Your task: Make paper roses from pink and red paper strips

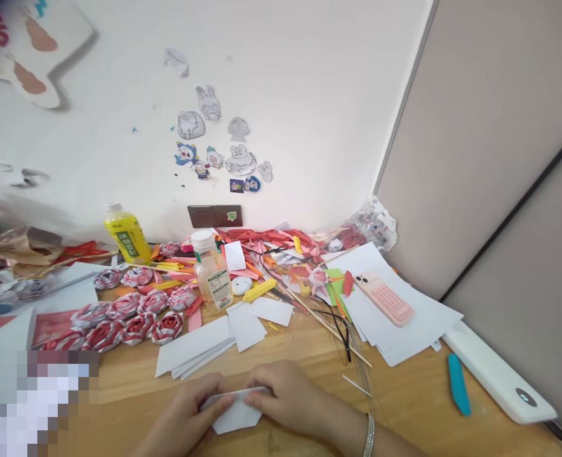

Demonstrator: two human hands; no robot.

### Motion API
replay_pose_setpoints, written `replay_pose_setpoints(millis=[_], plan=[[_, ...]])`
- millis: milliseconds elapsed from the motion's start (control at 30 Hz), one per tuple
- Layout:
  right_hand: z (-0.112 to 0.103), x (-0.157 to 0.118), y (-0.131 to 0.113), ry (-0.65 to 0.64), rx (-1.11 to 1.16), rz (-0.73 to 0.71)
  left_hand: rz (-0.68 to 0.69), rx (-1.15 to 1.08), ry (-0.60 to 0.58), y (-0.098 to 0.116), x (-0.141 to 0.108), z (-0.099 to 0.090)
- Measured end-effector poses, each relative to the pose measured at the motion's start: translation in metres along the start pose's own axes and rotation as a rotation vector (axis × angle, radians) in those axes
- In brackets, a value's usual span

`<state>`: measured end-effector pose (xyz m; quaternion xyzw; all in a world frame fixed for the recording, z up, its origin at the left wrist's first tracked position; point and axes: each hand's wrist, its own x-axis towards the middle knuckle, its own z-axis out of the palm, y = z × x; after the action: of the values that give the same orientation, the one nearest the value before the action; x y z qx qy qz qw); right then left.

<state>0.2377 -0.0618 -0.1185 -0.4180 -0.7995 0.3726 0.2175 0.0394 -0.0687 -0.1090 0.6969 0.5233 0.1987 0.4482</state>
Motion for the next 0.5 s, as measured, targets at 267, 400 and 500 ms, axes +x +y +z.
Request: replay_pose_setpoints(millis=[267,400,500], plan=[[-0.002,0.002,0.002,-0.008,0.070,0.014,-0.001,0.006,0.018,0.008,-0.001,0.002],[-0.007,0.001,-0.001,-0.044,0.103,-0.015,-0.064,-0.071,-0.041,0.007,-0.001,0.000],[-0.008,0.001,-0.004,-0.056,0.089,-0.003,-0.062,-0.064,-0.038,0.006,-0.001,-0.001]])
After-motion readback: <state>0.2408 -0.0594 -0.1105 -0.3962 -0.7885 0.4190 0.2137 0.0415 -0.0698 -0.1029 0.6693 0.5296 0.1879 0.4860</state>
